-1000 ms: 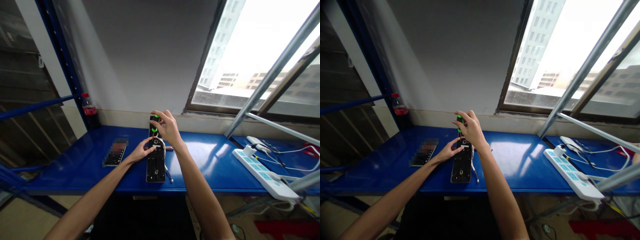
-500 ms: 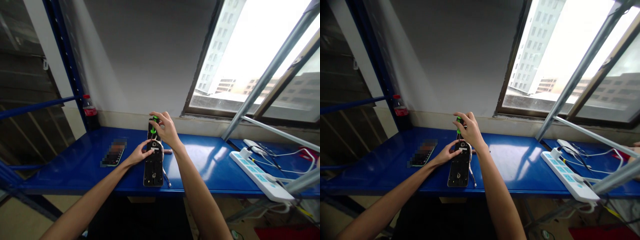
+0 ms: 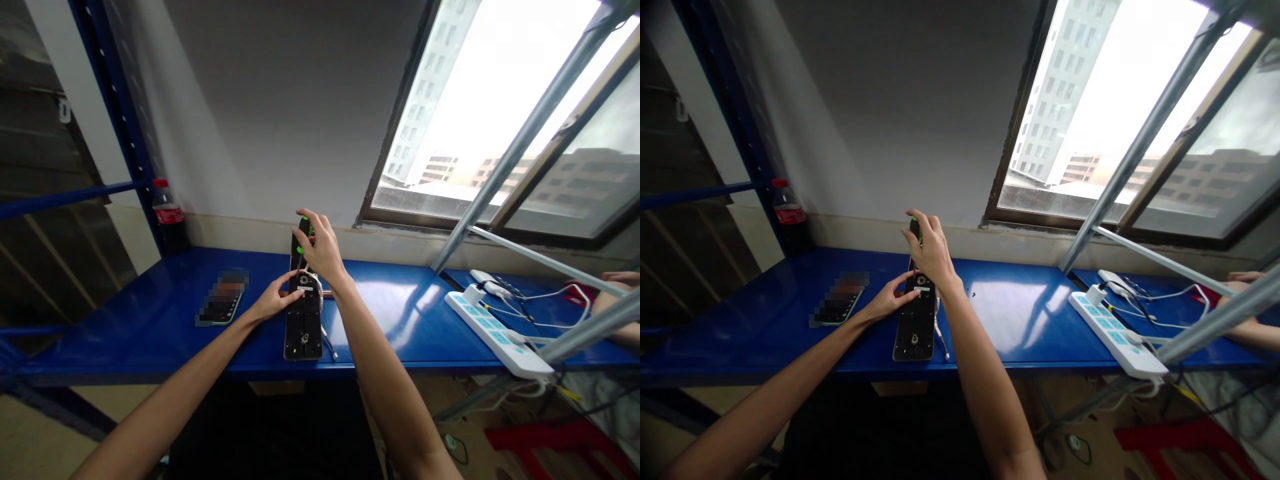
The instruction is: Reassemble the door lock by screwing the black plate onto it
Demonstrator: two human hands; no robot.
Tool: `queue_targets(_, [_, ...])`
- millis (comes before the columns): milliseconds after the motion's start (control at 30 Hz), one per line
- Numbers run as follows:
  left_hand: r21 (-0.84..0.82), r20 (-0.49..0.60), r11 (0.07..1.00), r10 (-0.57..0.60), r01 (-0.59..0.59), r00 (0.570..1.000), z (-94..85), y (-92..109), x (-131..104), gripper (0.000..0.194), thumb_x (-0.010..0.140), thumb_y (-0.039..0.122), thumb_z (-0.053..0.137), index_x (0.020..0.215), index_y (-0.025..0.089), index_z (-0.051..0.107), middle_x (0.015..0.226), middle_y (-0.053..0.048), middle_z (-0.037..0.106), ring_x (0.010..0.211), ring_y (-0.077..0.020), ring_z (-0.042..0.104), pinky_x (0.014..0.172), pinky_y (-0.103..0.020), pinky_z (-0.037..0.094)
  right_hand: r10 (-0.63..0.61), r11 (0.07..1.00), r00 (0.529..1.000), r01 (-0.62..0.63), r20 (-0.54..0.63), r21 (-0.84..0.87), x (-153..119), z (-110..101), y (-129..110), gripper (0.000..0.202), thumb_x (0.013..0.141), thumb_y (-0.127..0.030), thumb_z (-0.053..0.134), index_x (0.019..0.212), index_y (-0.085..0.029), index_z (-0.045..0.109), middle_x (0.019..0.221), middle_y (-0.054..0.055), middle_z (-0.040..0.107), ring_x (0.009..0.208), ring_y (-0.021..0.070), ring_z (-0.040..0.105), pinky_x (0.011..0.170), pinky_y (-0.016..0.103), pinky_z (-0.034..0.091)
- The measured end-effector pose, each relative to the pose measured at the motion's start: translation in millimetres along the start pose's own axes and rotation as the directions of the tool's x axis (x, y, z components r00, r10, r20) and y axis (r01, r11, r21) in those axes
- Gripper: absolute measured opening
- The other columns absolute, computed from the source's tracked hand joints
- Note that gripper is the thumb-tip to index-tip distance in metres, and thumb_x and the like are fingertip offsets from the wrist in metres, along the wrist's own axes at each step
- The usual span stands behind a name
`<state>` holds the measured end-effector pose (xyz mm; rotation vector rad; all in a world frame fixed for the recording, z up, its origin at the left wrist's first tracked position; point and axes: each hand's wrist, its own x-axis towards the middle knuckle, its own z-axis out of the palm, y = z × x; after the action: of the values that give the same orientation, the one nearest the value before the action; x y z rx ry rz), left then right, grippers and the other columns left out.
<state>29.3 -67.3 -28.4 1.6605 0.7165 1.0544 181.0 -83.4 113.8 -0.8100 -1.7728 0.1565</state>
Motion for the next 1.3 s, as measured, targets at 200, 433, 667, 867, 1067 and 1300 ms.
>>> queue_targets(200, [-0.020, 0.020, 0.999, -0.026, 0.026, 0.999, -1.6, 2, 0, 0.071, 0.082, 0.043, 0.076, 0.145, 0.021, 0.050, 0.135, -0.012, 0.066, 0.086, -0.0249, 0.077, 0.079, -0.040, 0.064, 0.006, 0.992, 0.997, -0.016, 0.076, 0.128, -4, -7, 2, 0.039, 0.093, -0.024, 0.057, 0.132, -0.028, 0.060, 0.113, 0.004, 0.069, 0.093, 0.0151, 0.066, 0.078, 0.027, 0.058])
queue_targets(433, [-0.010, 0.004, 0.999, -0.035, 0.035, 0.999, -0.3, 6, -1, 0.071, 0.082, 0.041, 0.076, 0.144, 0.019, 0.050, 0.138, -0.014, 0.063, 0.091, -0.0258, 0.076, 0.079, -0.040, 0.064, 0.063, 0.997, 0.994, -0.058, -0.091, 0.053, -12, -14, 9, 0.031, 0.089, -0.034, 0.066, 0.119, -0.025, 0.063, 0.114, 0.006, 0.066, 0.092, 0.0171, 0.061, 0.074, 0.028, 0.056])
queue_targets(667, [-0.007, 0.003, 0.999, -0.036, 0.036, 0.999, 1.3, 9, -2, 0.069, 0.083, 0.043, 0.075, 0.143, 0.019, 0.051, 0.134, -0.014, 0.066, 0.091, -0.0279, 0.076, 0.081, -0.044, 0.064, 0.039, 0.976, 0.990, -0.066, 0.134, 0.206, -11, -19, 4, 0.043, 0.095, -0.029, 0.054, 0.138, -0.026, 0.055, 0.123, 0.006, 0.069, 0.094, 0.0155, 0.069, 0.080, 0.030, 0.060])
queue_targets(867, [0.011, -0.006, 1.000, -0.012, 0.012, 1.000, 0.8, 8, -2, 0.069, 0.082, 0.045, 0.076, 0.142, 0.020, 0.053, 0.138, -0.011, 0.064, 0.109, -0.0307, 0.071, 0.091, -0.044, 0.061, 0.009, 0.998, 1.000, -0.010, 0.016, 0.059, -7, -9, -3, 0.033, 0.086, -0.030, 0.070, 0.118, -0.027, 0.068, 0.104, 0.003, 0.067, 0.076, 0.0119, 0.060, 0.064, 0.023, 0.055])
queue_targets(1067, [0.055, 0.001, 0.998, 0.000, 0.000, 1.000, 1.9, 9, -3, 0.069, 0.084, 0.047, 0.072, 0.143, 0.020, 0.048, 0.140, -0.013, 0.060, 0.108, -0.0303, 0.071, 0.090, -0.045, 0.061, 0.039, 0.997, 0.999, -0.041, 0.025, 0.071, -14, -14, 4, 0.049, 0.088, -0.027, 0.064, 0.137, -0.030, 0.056, 0.103, 0.003, 0.068, 0.078, 0.0129, 0.063, 0.068, 0.026, 0.057])
queue_targets(1300, [0.475, -0.122, 0.865, 0.246, -0.161, 0.962, -5.8, 23, -4, 0.072, 0.085, 0.043, 0.071, 0.149, 0.027, 0.042, 0.152, -0.013, 0.043, 0.135, -0.0333, 0.050, 0.111, -0.051, 0.045, 0.434, 0.849, 0.789, -0.196, -0.435, 0.491, -48, -50, 39, 0.079, 0.072, -0.033, 0.084, 0.142, -0.026, 0.047, 0.096, 0.003, 0.076, 0.081, 0.0185, 0.075, 0.080, 0.035, 0.061])
